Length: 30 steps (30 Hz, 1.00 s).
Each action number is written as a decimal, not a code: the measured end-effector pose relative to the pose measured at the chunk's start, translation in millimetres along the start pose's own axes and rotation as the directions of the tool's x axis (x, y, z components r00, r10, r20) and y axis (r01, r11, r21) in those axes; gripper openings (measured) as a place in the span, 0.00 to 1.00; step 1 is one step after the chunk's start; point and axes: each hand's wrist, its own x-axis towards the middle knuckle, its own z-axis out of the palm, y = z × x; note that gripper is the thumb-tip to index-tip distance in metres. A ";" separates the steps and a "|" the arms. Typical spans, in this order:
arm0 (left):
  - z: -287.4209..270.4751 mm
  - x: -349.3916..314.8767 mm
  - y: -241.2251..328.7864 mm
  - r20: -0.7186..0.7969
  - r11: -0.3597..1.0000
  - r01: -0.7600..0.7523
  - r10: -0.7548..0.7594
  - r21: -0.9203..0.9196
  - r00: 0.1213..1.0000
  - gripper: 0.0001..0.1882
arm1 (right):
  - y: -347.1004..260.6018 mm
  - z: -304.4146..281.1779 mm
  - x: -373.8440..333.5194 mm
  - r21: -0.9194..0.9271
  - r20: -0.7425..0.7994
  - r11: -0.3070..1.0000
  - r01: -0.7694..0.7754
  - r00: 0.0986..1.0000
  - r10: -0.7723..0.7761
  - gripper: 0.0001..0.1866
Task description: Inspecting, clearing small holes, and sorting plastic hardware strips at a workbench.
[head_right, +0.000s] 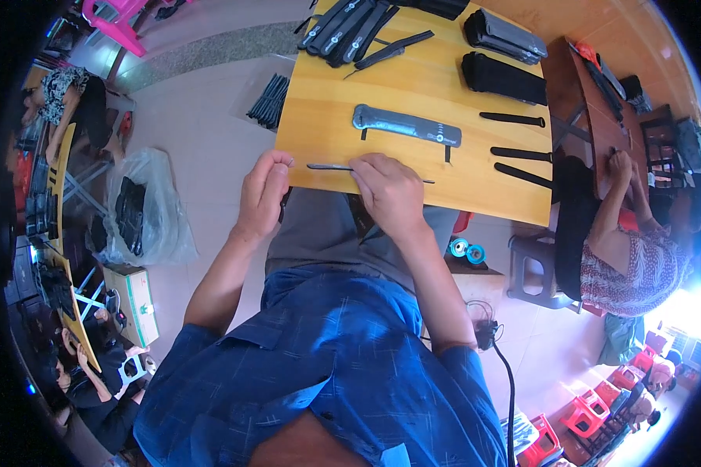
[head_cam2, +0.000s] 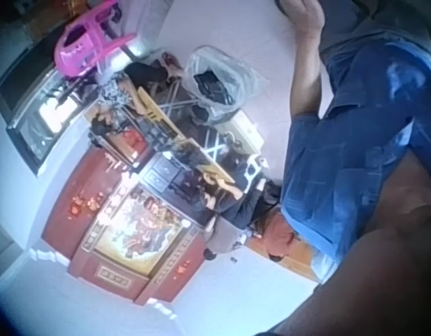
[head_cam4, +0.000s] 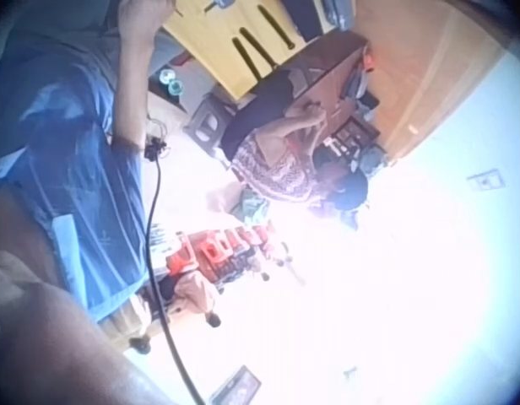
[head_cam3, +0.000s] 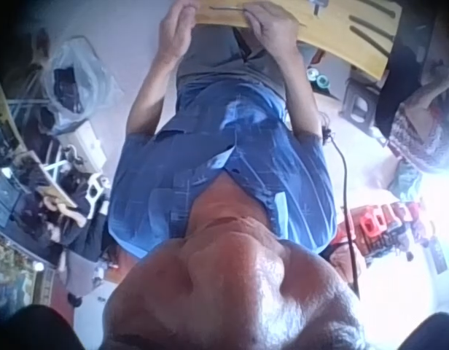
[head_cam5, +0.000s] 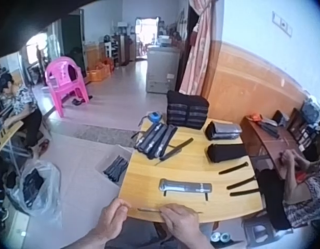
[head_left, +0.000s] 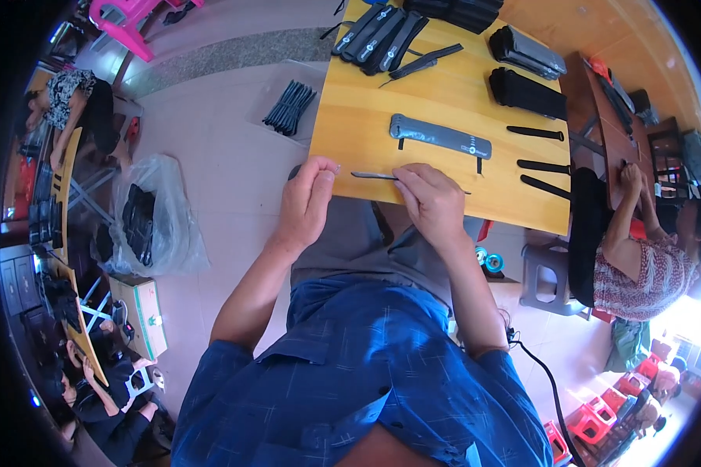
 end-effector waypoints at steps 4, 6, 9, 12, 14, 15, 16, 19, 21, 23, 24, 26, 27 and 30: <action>6.0 -1.6 8.8 0.029 0.974 -0.053 0.048 0.222 0.998 0.07 | 4.7 15.2 -7.5 -0.075 0.055 0.993 -0.091 0.994 0.095 0.06; 12.8 -3.4 6.1 0.074 0.935 -0.118 0.099 0.335 0.992 0.05 | 6.2 20.4 -9.0 -0.087 0.062 0.992 -0.088 0.994 0.093 0.07; 25.7 -4.9 3.8 0.119 0.942 -0.130 0.098 0.308 0.988 0.05 | 6.1 24.9 -11.9 -0.047 0.052 0.992 -0.115 0.992 0.117 0.07; 37.7 -7.7 1.4 0.151 0.934 -0.122 0.075 0.335 0.986 0.07 | 5.1 26.2 -13.8 0.003 0.047 0.983 -0.186 0.982 0.186 0.07; 44.3 -8.0 -7.5 0.129 0.931 -0.149 0.111 0.333 0.985 0.09 | 1.6 24.1 -12.4 0.000 0.057 0.980 -0.199 0.978 0.199 0.07; 46.0 -8.9 -11.3 0.106 0.926 -0.176 0.149 0.333 0.983 0.11 | 0.3 23.8 -12.4 -0.002 0.067 0.978 -0.211 0.975 0.210 0.07; 46.3 -8.2 -8.6 0.109 0.927 -0.175 0.147 0.332 0.983 0.11 | 1.2 24.0 -13.2 -0.003 0.068 0.977 -0.215 0.974 0.214 0.07; 46.3 -6.8 -2.2 0.176 0.940 -0.050 -0.011 0.337 0.984 0.16 | 3.9 26.1 -14.5 -0.004 0.032 0.980 -0.199 0.979 0.199 0.07; 47.3 -5.7 -3.6 0.189 0.946 -0.037 -0.025 0.321 0.982 0.18 | 3.8 27.3 -14.3 0.016 0.032 0.977 -0.213 0.977 0.212 0.07; 50.4 -4.6 -7.3 0.174 0.943 -0.068 0.011 0.324 0.985 0.17 | 4.5 27.8 -13.3 0.023 0.031 0.977 -0.212 0.977 0.211 0.07; 51.3 -4.0 -8.4 0.159 0.940 -0.100 0.050 0.328 0.986 0.16 | 4.8 28.0 -12.7 0.028 0.028 0.977 -0.210 0.978 0.209 0.06; 51.6 -3.5 -6.8 0.166 0.935 -0.096 0.040 0.342 0.985 0.15 | 5.4 28.1 -13.3 0.029 0.026 0.978 -0.209 0.978 0.208 0.06; 51.8 -3.1 -6.2 0.171 0.930 -0.093 0.033 0.357 0.985 0.14 | 5.6 28.1 -13.3 0.029 0.023 0.978 -0.205 0.979 0.204 0.07; 52.6 -2.9 -8.4 0.162 0.925 -0.103 0.046 0.367 0.986 0.12 | 4.7 27.8 -12.6 0.036 0.024 0.978 -0.207 0.978 0.206 0.07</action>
